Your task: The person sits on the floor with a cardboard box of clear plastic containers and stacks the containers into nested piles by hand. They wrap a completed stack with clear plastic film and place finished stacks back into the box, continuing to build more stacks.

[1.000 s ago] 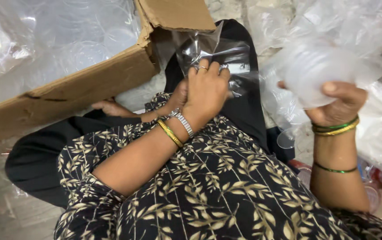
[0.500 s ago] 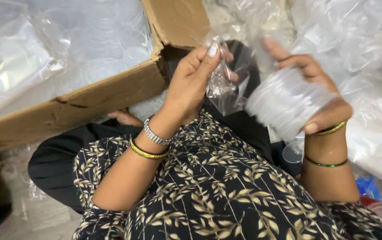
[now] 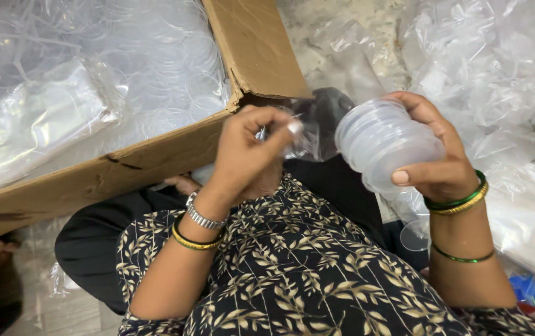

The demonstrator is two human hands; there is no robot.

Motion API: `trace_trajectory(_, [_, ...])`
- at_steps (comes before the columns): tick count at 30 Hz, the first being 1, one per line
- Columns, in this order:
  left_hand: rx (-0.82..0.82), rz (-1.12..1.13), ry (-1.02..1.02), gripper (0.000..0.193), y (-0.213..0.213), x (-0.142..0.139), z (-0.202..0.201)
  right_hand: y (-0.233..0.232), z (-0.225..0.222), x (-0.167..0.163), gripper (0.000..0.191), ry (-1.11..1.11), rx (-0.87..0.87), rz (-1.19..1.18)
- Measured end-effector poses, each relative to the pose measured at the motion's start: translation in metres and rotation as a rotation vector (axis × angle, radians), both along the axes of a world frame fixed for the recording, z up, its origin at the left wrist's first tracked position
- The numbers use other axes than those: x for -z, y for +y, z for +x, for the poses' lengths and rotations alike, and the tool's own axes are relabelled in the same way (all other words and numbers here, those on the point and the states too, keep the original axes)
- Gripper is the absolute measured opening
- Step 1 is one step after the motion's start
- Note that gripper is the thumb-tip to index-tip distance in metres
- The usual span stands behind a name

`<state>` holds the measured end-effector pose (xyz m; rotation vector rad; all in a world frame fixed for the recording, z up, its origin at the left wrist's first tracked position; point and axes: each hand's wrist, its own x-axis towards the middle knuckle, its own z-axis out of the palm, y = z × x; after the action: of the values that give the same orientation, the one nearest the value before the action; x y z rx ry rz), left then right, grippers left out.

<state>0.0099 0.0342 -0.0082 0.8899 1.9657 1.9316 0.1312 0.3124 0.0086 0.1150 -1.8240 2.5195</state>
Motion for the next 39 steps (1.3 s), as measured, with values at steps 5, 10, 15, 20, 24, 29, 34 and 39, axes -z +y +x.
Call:
trace_trajectory(5, [-0.058, 0.071, -0.291, 0.018, -0.008, 0.005, -0.012, 0.004, 0.007, -0.009, 0.096, 0.001, 0.069, 0.026])
trace_trajectory(10, [0.043, -0.028, -0.294, 0.021, -0.017, -0.001, -0.011, 0.005, 0.012, -0.015, 0.09, 0.098, 0.134, 0.132])
trace_trajectory(15, [-0.026, 0.067, -0.129, 0.026, -0.016, -0.015, -0.016, 0.006, 0.016, -0.026, 0.089, 0.145, 0.155, 0.279])
trace_trajectory(20, [0.351, -0.022, -0.091, 0.026, -0.025, -0.039, -0.029, 0.006, 0.017, -0.049, 0.089, 0.375, 0.048, 0.805])
trace_trajectory(24, [0.377, 0.237, -0.261, 0.029, -0.01, -0.059, -0.037, 0.007, 0.016, -0.064, 0.082, 0.553, -0.226, 0.852])
trace_trajectory(29, [0.702, -0.24, -0.289, 0.035, 0.024, -0.075, -0.016, 0.002, 0.019, -0.055, 0.089, 0.472, -0.346, 1.002])
trace_trajectory(34, [0.516, -0.427, -0.064, 0.032, 0.034, -0.059, 0.018, 0.01, 0.024, -0.044, 0.094, 0.354, -0.357, 1.018])
trace_trajectory(39, [0.361, -0.143, -0.498, 0.037, 0.025, -0.006, 0.04, 0.017, 0.028, -0.038, 0.093, 0.351, -0.337, 0.907])
